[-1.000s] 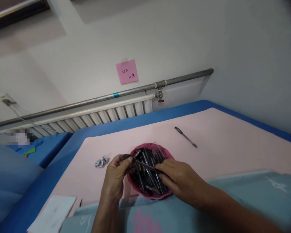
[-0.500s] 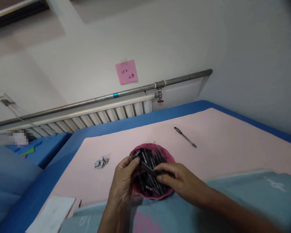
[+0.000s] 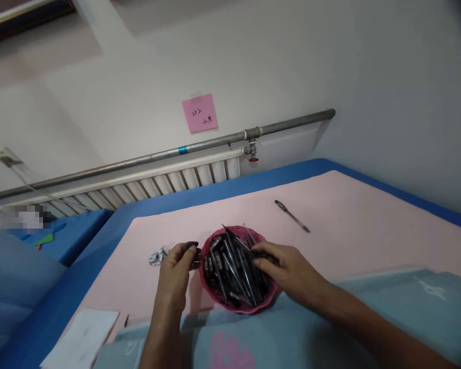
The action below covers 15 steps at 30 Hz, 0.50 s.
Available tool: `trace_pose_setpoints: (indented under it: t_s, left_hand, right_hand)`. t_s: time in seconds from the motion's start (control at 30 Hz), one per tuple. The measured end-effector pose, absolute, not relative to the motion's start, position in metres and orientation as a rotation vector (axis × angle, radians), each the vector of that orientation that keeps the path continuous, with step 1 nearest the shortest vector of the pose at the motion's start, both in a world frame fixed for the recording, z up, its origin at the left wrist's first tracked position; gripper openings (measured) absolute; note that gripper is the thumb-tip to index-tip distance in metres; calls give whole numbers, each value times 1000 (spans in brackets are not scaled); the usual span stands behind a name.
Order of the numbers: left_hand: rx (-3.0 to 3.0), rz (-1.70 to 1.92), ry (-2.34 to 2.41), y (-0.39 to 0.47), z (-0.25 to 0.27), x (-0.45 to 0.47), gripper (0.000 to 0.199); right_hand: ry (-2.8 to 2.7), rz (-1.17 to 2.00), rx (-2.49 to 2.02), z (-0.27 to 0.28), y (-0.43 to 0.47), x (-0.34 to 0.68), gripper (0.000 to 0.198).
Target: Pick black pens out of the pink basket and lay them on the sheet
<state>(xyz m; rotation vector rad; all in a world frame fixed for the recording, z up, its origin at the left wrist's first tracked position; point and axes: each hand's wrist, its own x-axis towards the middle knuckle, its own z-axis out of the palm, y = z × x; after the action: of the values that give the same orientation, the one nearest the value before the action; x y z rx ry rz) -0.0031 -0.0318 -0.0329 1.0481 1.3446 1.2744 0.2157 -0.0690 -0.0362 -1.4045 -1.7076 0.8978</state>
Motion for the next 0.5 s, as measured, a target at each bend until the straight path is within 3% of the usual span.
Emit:
trace_pose_setpoints:
  t_s: [0.23, 0.5]
  left_hand:
    - [1458, 1099, 1506, -32, -41, -10, 11]
    - [2031, 822, 1624, -33, -42, -5, 15]
  right_hand:
    - [-1692, 875, -1404, -36, -67, 217, 21]
    - [-1720, 845, -1408, -37, -67, 218, 19]
